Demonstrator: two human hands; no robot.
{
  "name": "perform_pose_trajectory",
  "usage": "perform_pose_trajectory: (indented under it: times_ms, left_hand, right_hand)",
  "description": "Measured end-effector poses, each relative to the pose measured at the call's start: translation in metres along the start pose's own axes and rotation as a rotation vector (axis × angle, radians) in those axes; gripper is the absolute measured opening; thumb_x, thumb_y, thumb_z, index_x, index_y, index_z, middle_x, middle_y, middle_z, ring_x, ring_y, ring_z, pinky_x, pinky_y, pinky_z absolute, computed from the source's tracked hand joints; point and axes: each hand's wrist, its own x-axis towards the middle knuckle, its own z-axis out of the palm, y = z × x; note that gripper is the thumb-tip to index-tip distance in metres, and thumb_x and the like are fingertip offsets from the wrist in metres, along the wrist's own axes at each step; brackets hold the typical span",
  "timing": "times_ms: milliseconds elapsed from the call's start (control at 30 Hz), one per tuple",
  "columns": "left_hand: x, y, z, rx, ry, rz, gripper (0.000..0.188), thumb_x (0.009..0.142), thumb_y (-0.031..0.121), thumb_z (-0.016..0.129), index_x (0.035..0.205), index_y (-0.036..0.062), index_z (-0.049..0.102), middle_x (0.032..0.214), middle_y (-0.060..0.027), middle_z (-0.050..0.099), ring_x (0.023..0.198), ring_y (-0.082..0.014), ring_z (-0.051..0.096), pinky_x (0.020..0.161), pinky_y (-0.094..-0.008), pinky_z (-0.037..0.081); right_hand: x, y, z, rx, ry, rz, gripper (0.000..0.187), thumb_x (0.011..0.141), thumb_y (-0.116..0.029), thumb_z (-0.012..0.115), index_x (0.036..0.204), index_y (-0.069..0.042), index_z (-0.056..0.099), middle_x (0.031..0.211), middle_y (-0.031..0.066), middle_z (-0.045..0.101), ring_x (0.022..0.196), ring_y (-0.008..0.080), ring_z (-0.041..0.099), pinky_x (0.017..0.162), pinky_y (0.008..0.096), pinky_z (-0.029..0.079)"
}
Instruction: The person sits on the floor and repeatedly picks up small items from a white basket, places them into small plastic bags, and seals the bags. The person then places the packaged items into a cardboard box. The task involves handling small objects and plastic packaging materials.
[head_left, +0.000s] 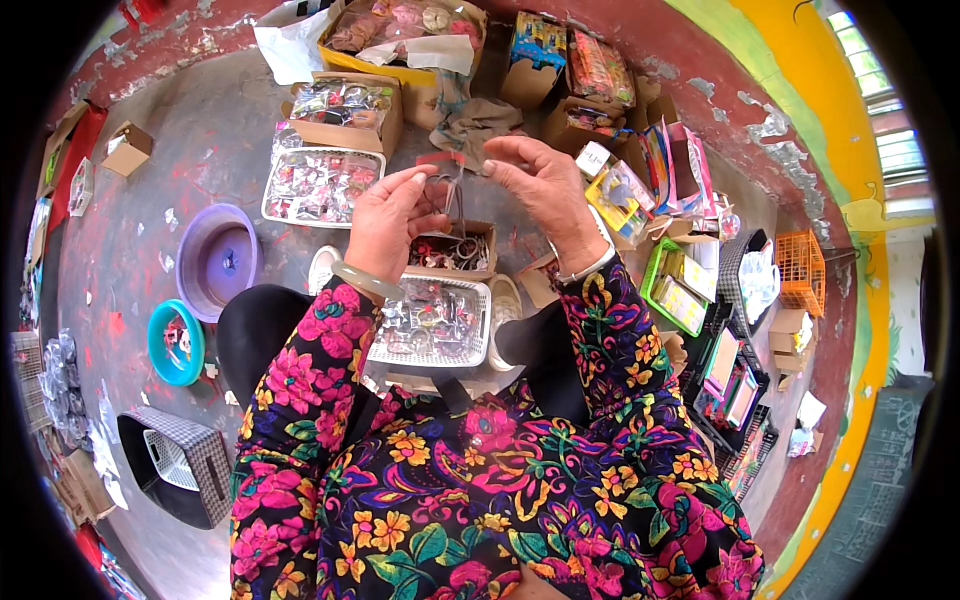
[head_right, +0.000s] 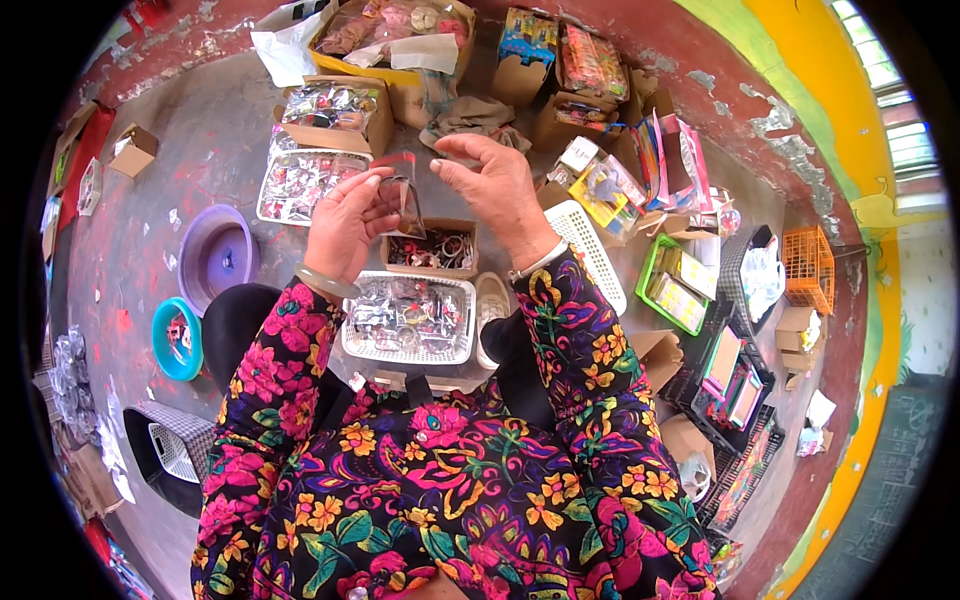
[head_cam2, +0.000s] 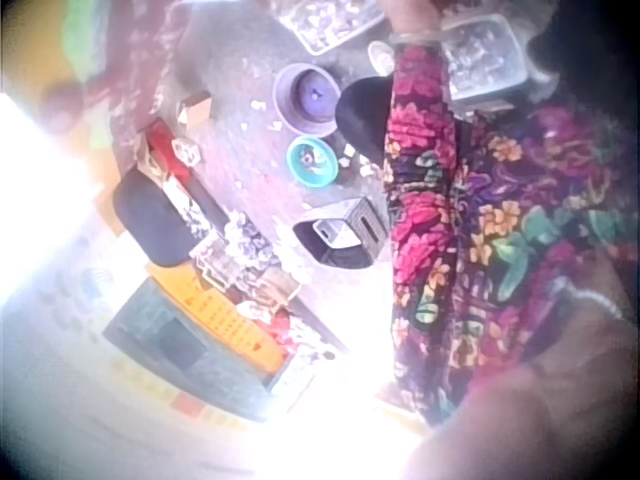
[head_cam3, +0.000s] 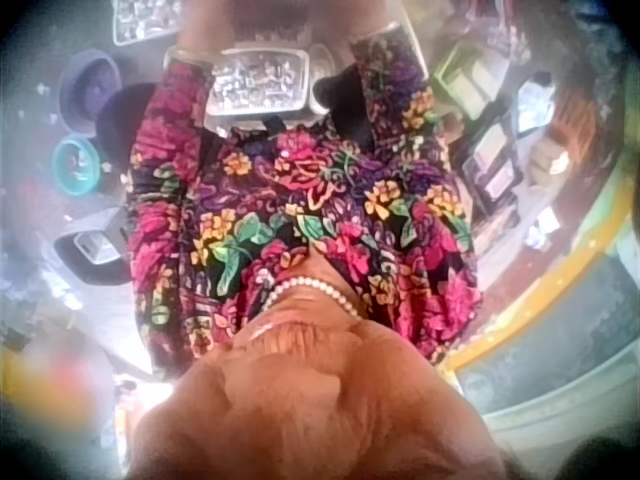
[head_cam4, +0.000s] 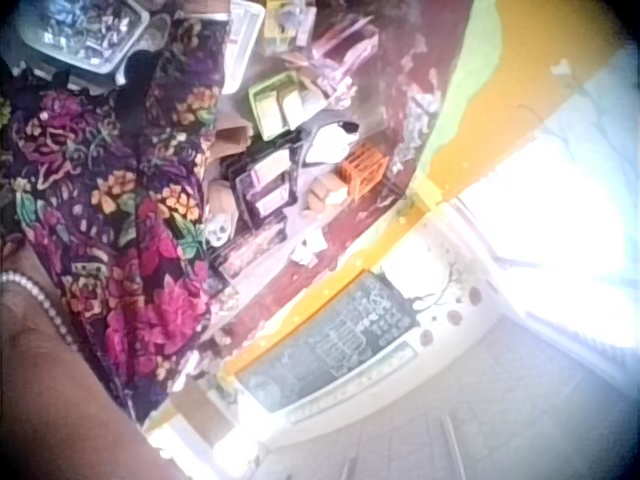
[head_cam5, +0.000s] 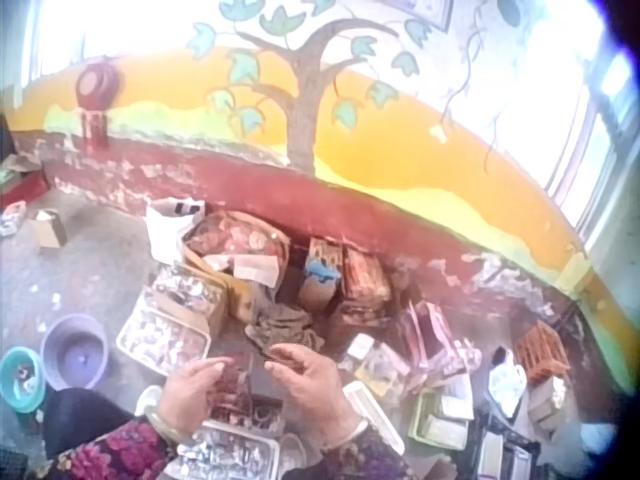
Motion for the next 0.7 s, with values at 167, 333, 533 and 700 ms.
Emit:
perform_pose_trajectory:
  times_ms: [167, 333, 533, 700]
  left_hand:
    - [0.000, -0.003, 0.002, 0.071, -0.045, 0.024, 0.025, 0.092, 0.015, 0.047, 0.112, 0.0020, 0.054, 0.095, -0.0087, 0.063, 0.087, -0.0145, 0.062, 0.068, -0.0238, 0.052]
    - [-0.001, -0.004, 0.004, 0.085, -0.057, 0.030, 0.026, 0.092, 0.016, 0.046, 0.114, 0.0028, 0.053, 0.099, -0.0088, 0.062, 0.091, -0.0152, 0.061, 0.070, -0.0245, 0.052]
    - [-0.003, 0.005, 0.006, 0.124, 0.074, 0.121, 0.029, 0.093, 0.022, 0.046, 0.113, 0.0027, 0.053, 0.104, -0.0086, 0.061, 0.100, -0.0161, 0.057, 0.071, -0.0253, 0.050]
    - [0.000, 0.008, -0.006, 0.121, 0.139, 0.148, 0.028, 0.093, 0.023, 0.045, 0.111, 0.0032, 0.054, 0.105, -0.0079, 0.061, 0.100, -0.0143, 0.057, 0.069, -0.0247, 0.046]
  right_hand:
    - [0.000, -0.001, 0.005, 0.093, -0.101, 0.150, 0.021, 0.078, -0.014, 0.067, 0.091, 0.002, 0.066, 0.084, 0.0029, 0.063, 0.078, 0.0080, 0.055, 0.070, 0.0224, 0.044]
    - [-0.003, 0.001, 0.006, 0.115, -0.105, 0.146, 0.018, 0.079, -0.014, 0.066, 0.088, 0.001, 0.067, 0.071, -0.0022, 0.061, 0.066, 0.0046, 0.052, 0.059, 0.0186, 0.040]
    - [-0.001, -0.016, -0.011, 0.217, -0.020, 0.168, 0.014, 0.078, -0.010, 0.064, 0.081, 0.004, 0.066, 0.066, -0.0014, 0.059, 0.062, 0.0047, 0.050, 0.055, 0.0204, 0.039]
    - [0.006, 0.001, -0.016, 0.042, -0.105, 0.071, 0.013, 0.080, -0.012, 0.063, 0.080, 0.001, 0.066, 0.067, -0.0009, 0.061, 0.061, 0.0042, 0.052, 0.054, 0.0181, 0.040]
